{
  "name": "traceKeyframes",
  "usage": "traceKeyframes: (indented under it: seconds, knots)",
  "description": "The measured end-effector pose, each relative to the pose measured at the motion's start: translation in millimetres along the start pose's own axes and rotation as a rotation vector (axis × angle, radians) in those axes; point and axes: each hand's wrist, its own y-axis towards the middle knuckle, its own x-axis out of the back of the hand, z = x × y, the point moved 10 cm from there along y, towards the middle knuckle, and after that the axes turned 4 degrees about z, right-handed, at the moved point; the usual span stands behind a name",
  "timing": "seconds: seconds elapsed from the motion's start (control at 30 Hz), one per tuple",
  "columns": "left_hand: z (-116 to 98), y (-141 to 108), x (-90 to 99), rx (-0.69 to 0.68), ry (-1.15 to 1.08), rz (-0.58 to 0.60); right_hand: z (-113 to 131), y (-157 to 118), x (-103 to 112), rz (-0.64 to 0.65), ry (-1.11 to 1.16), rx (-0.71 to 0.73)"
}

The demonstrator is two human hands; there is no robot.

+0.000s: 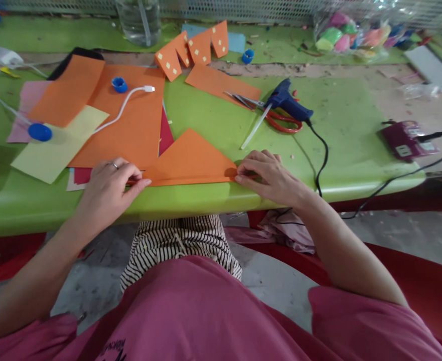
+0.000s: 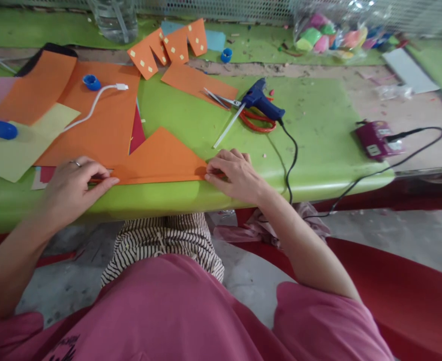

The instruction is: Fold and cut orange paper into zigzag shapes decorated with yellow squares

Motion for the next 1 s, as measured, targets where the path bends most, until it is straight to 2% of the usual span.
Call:
traceKeyframes:
  seconds: [0.23, 0.33, 0.37, 0.43, 0.53, 0.6, 0.7, 0.8, 0.87, 1.0]
  knots:
    - [19, -14, 7.7, 0.148, 0.060, 0.001, -3, 5, 1, -0.021, -0.081, 0.049]
    - [23, -19, 15.3, 0.213, 0.094, -0.042, -5, 8, 0, -0.022, -0.102, 0.051]
    - [19, -19, 18.9, 0.196, 0.114, -0.064, -6, 8, 0, -0.017, -0.107, 0.044]
    - [-3, -15, 20.0, 0.048, 0.163, -0.048, -6, 10, -1, 0.002, -0.116, 0.024]
    - [-43, -10, 5.7, -0.270, 0.249, 0.105, -5, 11, -1, 0.020, -0.131, 0.004]
    - [-54, -8, -2.7, -0.373, 0.294, 0.189, -3, 11, 0, 0.020, -0.134, 0.010]
    - [-52, -2, -8.3, -0.386, 0.338, 0.252, -2, 11, 0, 0.023, -0.130, 0.020]
    - [-51, 1, -8.3, -0.383, 0.350, 0.262, -3, 10, -1, 0.029, -0.121, 0.004]
    - [-62, 2, -6.4, -0.401, 0.350, 0.228, -2, 10, 0, 0.015, -0.125, 0.007]
    - [-102, 0, -13.4, -0.407, 0.385, 0.155, 0, 8, 1, 0.004, -0.126, -0.005]
